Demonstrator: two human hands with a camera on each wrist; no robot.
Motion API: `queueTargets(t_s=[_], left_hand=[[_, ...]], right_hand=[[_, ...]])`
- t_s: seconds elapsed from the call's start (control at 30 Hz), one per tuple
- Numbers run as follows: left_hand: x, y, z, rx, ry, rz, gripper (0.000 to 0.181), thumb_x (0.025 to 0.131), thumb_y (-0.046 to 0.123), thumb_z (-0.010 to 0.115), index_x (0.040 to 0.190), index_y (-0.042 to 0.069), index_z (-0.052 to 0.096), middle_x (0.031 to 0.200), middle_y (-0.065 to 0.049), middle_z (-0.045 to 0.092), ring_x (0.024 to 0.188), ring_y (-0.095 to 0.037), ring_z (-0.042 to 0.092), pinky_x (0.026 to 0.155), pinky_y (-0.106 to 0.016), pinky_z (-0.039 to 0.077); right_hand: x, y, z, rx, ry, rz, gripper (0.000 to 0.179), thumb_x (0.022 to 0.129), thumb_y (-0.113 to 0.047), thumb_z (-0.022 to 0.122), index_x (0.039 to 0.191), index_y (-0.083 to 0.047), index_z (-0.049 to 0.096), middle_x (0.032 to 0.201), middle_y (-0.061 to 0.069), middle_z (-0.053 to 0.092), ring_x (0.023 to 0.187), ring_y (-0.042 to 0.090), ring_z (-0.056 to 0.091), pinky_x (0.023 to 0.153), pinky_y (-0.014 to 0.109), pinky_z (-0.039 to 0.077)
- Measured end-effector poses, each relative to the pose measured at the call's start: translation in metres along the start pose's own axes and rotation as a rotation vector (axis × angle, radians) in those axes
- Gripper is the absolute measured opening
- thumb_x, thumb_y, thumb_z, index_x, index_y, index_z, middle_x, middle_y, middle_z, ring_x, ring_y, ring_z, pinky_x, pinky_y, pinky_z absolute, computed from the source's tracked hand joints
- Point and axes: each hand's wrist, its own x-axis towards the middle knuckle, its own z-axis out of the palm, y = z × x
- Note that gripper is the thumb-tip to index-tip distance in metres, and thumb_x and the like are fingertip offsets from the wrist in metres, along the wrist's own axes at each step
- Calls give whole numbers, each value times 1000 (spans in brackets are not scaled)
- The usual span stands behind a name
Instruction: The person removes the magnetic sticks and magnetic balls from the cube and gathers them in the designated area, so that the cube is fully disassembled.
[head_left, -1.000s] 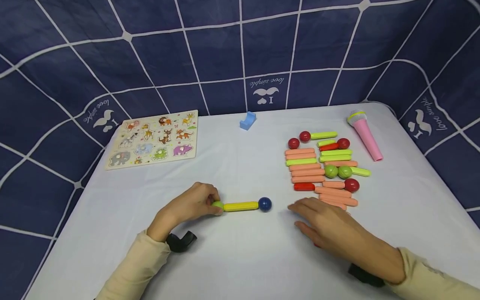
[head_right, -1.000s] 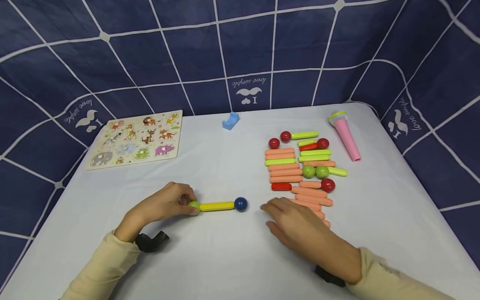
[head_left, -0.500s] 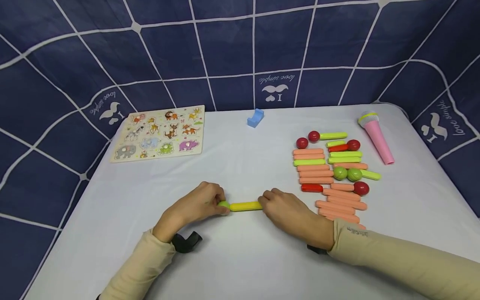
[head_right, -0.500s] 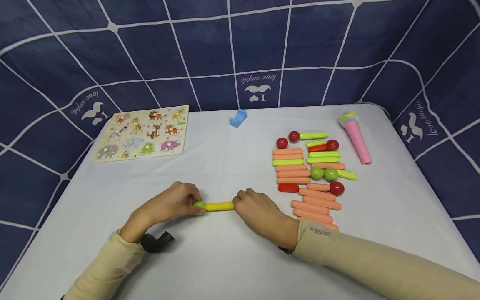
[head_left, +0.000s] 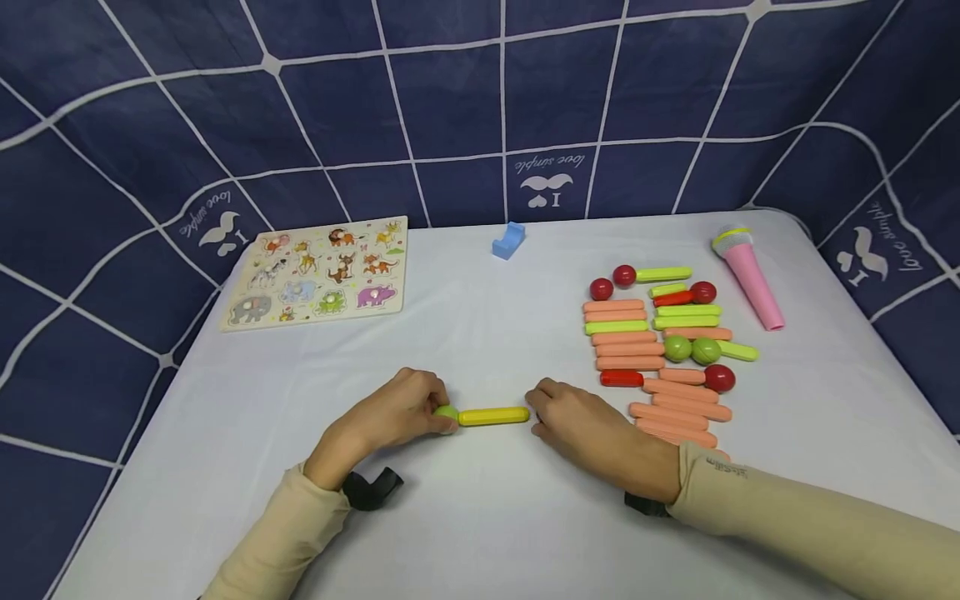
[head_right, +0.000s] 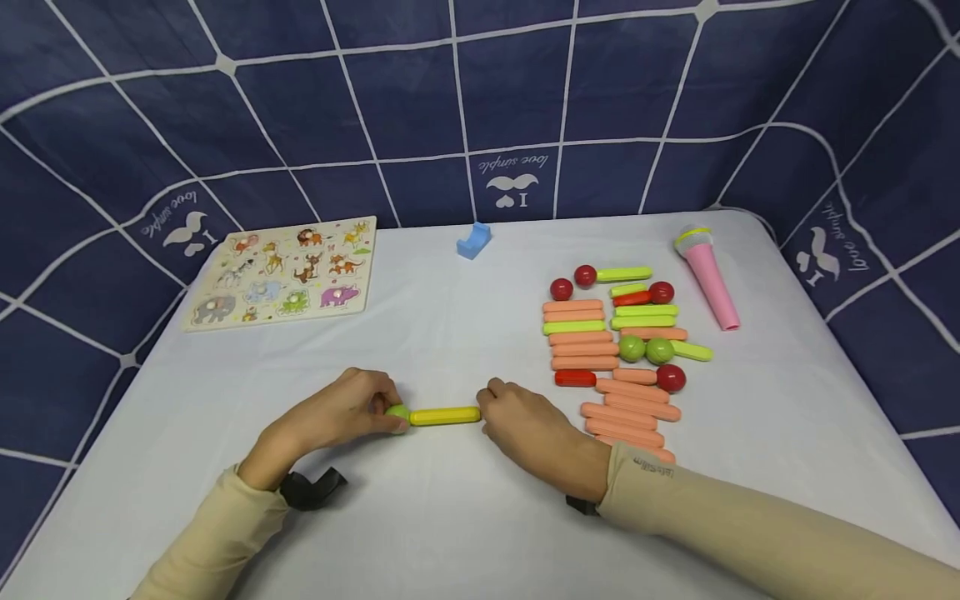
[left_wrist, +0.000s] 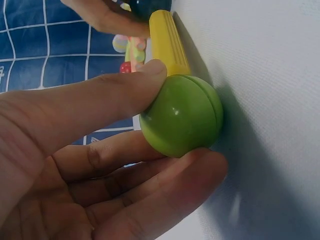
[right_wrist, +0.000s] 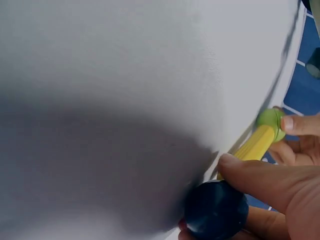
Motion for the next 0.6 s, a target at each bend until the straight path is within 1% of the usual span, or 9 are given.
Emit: queueTargets(t_s=[0.13,0.2,0.27,0.37,0.43,0.53,0.6], left_hand=[[0,-1,0,-1,4,1,13,81,14,82,82,8,70,68,2,55,58,-8,46,53,-20,39],[0,-2,0,-3,4,0,14,81,14,82,82,8,70,68,2,55,58,-7,46,53,-20,39],[-1,-2,0,-4,3,-1,14,81,14,82,82,7,70,67,2,54,57,-7,45,52,-21,38],[-1,-3,0,-3,3,3,14,81,15,82,83,7,70,67,2,53,57,-8,44,52,-21,37],[-1,-2,0,2,6,0,14,80,15,82,82,8,70,67,2,53,57,-8,44,52,-20,37],[-1,-1,0,5,9,-8,14,80,15,82,81,9,69,67,2,53,57,-8,44,52,-20,37],[0,0,-1,4,5,-11,14,80,14,82,81,9,69,67,2,53,57,-8,44,52,-20,37]], right_hand=[[-10,9,-6,6,3,35,23,80,-12,82,101,-6,73,95,6,62,82,19,62,66,29,55],[-15,14,-11,25,-5,54,25,81,-12,81,105,-7,73,97,6,62,81,18,62,66,28,55],[-20,20,-17,62,-23,95,29,82,-11,80,109,-5,71,99,7,61,81,18,61,67,28,55],[-29,29,-31,100,-35,179,36,82,-10,80,114,-1,67,104,8,60,80,18,60,68,30,56],[-36,36,-44,107,-32,232,39,80,-10,82,115,-1,66,107,10,62,83,19,61,72,35,57],[-51,53,-62,112,4,287,40,78,-11,84,113,-2,68,109,12,63,87,23,60,76,40,57],[-65,68,-74,128,31,330,41,78,-10,84,115,-2,68,112,15,62,90,26,60,77,44,57]])
